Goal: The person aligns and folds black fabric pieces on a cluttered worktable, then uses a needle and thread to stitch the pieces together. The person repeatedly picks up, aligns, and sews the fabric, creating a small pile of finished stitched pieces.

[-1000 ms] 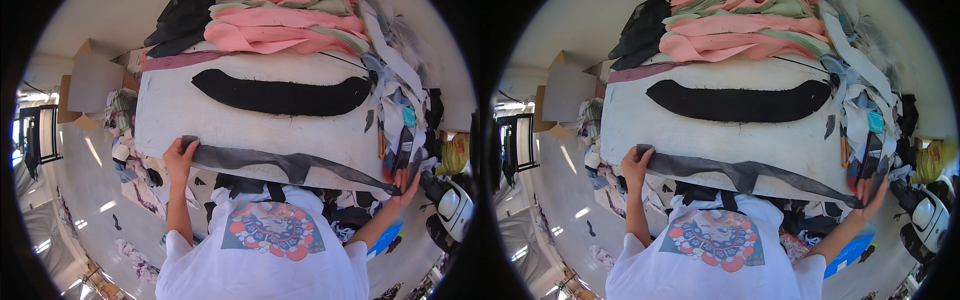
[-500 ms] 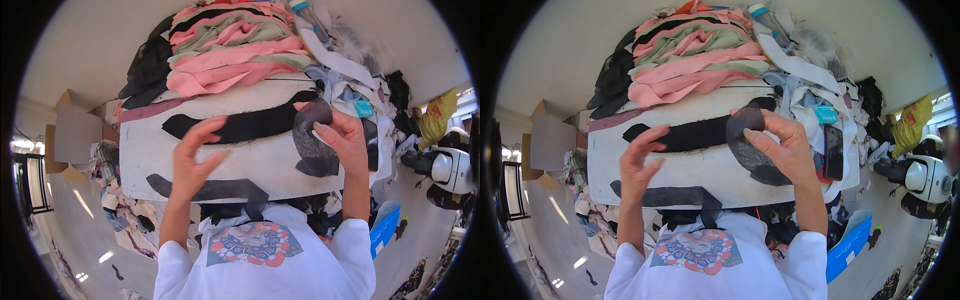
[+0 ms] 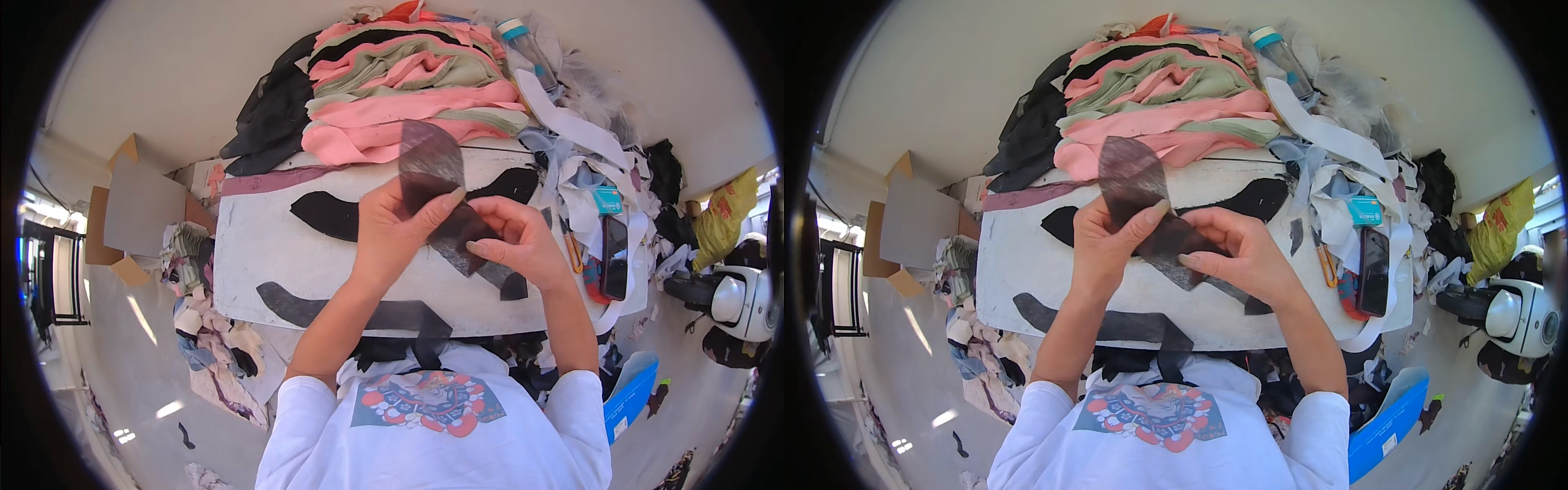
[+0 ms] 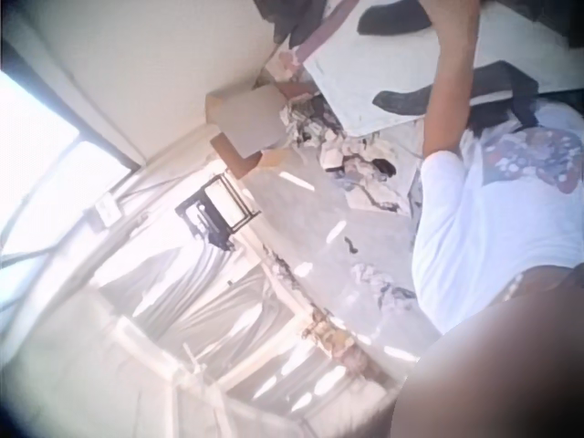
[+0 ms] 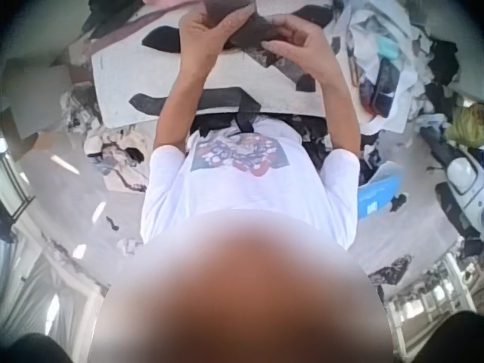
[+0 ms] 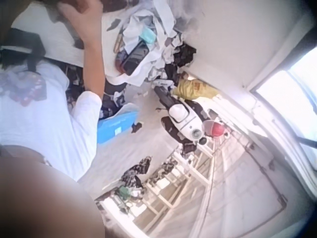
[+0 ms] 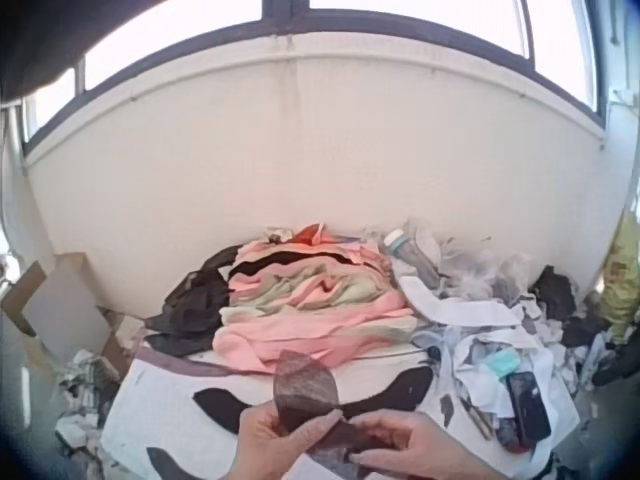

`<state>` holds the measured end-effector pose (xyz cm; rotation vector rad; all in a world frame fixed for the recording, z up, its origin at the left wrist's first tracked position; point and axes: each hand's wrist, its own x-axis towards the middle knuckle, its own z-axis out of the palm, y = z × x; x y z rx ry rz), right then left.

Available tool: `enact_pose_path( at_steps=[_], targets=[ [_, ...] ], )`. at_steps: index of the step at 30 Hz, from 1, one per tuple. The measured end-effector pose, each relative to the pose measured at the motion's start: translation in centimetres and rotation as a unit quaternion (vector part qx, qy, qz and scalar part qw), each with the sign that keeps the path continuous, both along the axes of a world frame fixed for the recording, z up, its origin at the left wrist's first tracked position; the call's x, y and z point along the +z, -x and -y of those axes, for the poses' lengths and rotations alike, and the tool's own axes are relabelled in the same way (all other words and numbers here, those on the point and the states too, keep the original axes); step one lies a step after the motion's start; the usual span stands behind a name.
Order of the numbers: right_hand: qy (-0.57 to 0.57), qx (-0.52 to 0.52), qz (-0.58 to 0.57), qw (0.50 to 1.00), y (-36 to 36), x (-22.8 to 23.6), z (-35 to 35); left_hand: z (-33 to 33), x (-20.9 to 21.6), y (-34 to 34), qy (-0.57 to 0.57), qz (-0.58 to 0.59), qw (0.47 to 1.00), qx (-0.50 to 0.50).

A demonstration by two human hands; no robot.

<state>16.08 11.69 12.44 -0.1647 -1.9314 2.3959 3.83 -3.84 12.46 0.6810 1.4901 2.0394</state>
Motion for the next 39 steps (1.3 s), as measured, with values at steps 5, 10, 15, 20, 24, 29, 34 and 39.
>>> enact_pose_path(
  at_steps=[5, 10, 15, 20, 24, 29, 34, 39],
  targets=[
    [-0.058, -0.009, 0.106, 0.993, -3.0, -1.2, -2.5, 3.5, -2.8, 2.7, 0.010, 0.081, 0.994, 0.076],
    [-0.112, -0.002, 0.148, 0.983, -5.4, -1.5, -5.0, 8.1, -6.7, 3.4, 0.088, 0.117, 0.981, 0.124],
    [-0.174, 0.000, 0.177, 0.969, -2.8, -3.2, -5.0, 10.7, -8.9, 5.1, 0.172, 0.068, 0.965, 0.184],
    [-0.191, 0.024, 0.185, 0.964, 1.4, -4.6, -5.4, 11.1, -8.6, 7.7, 0.215, 0.019, 0.943, 0.253],
    [-0.274, 0.020, 0.177, 0.945, 3.7, -5.3, -5.1, 11.6, -10.4, 9.3, 0.247, -0.023, 0.920, 0.304],
    [-0.359, -0.003, 0.153, 0.921, 5.1, -5.7, -5.5, 11.6, -12.7, 10.6, 0.327, -0.122, 0.874, 0.337],
    [-0.402, 0.002, 0.151, 0.903, 5.8, -6.4, -5.7, 11.3, -12.6, 10.5, 0.402, -0.148, 0.835, 0.344],
    [-0.446, -0.009, 0.146, 0.883, 6.0, -7.0, -5.8, 10.0, -10.7, 9.6, 0.462, -0.373, 0.726, 0.348]
  ],
)
